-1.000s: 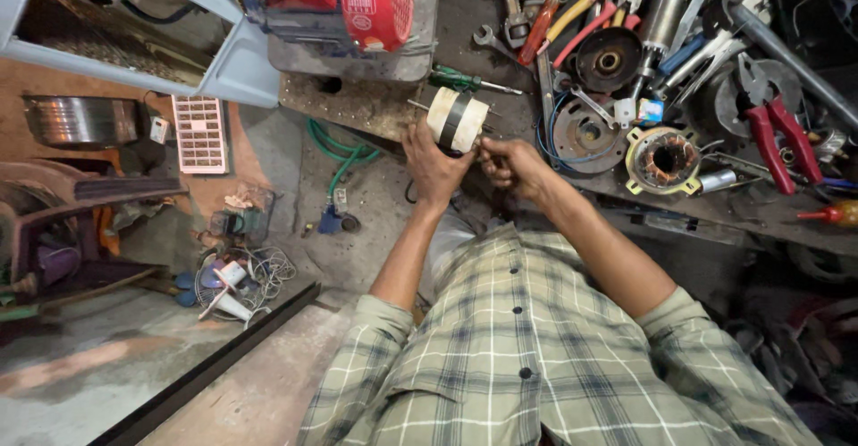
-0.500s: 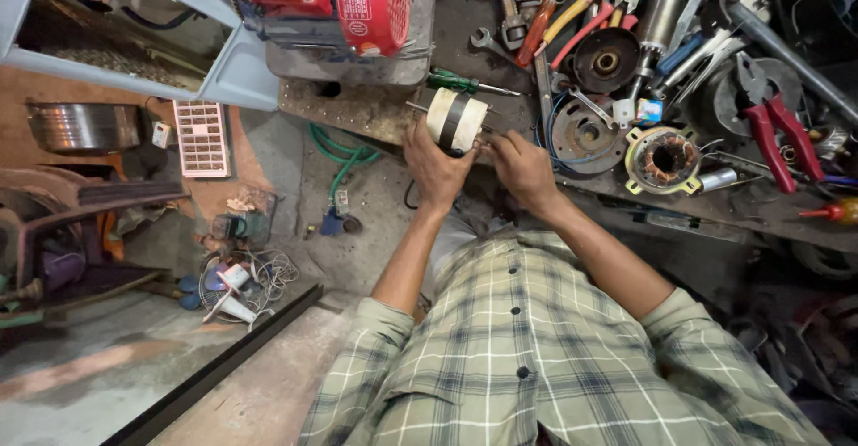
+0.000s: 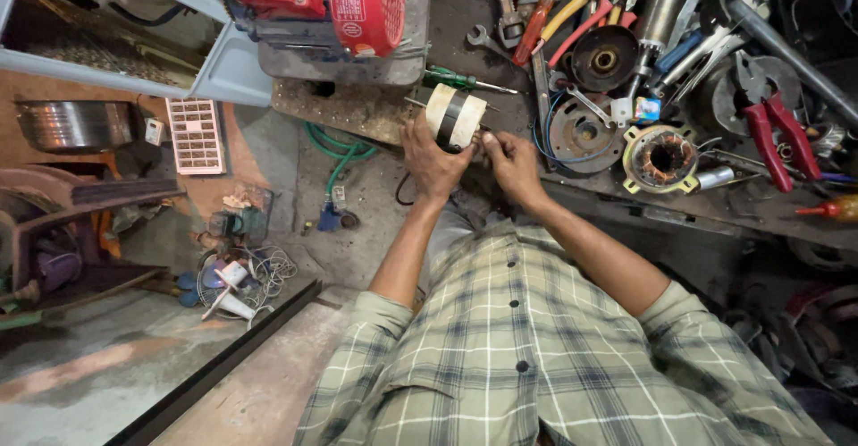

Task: The person holds a white cylindrical electrical component and repeatedly inserts and removes a small metal pin into a hole on its side. The person rotates the component to access different sides while continuing the same pin-insertion action.

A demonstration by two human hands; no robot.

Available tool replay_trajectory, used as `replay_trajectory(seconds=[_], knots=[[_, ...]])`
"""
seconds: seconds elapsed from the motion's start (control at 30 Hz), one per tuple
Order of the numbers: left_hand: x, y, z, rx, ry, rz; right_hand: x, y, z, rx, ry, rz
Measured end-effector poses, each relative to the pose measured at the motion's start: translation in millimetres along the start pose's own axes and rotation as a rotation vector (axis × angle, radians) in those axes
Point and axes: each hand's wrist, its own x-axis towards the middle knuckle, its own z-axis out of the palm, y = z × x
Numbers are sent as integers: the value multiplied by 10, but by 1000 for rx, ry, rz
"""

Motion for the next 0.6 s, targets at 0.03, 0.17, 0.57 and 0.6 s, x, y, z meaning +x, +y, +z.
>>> replay_trajectory(seconds=[0.03,0.17,0.57,0.6], knots=[[-6,-4,-3,-1,-16,1,3,32,-6,59,-57,70],[3,-32,-45,8,-59,17,70,89,-140,160,-272,244],[247,58,-261,81,-210,-38,351,-274,-289,-340,-388,-25],[229,65,-285,93,-235,-39,273,-297,-285,-410,-344,-83]])
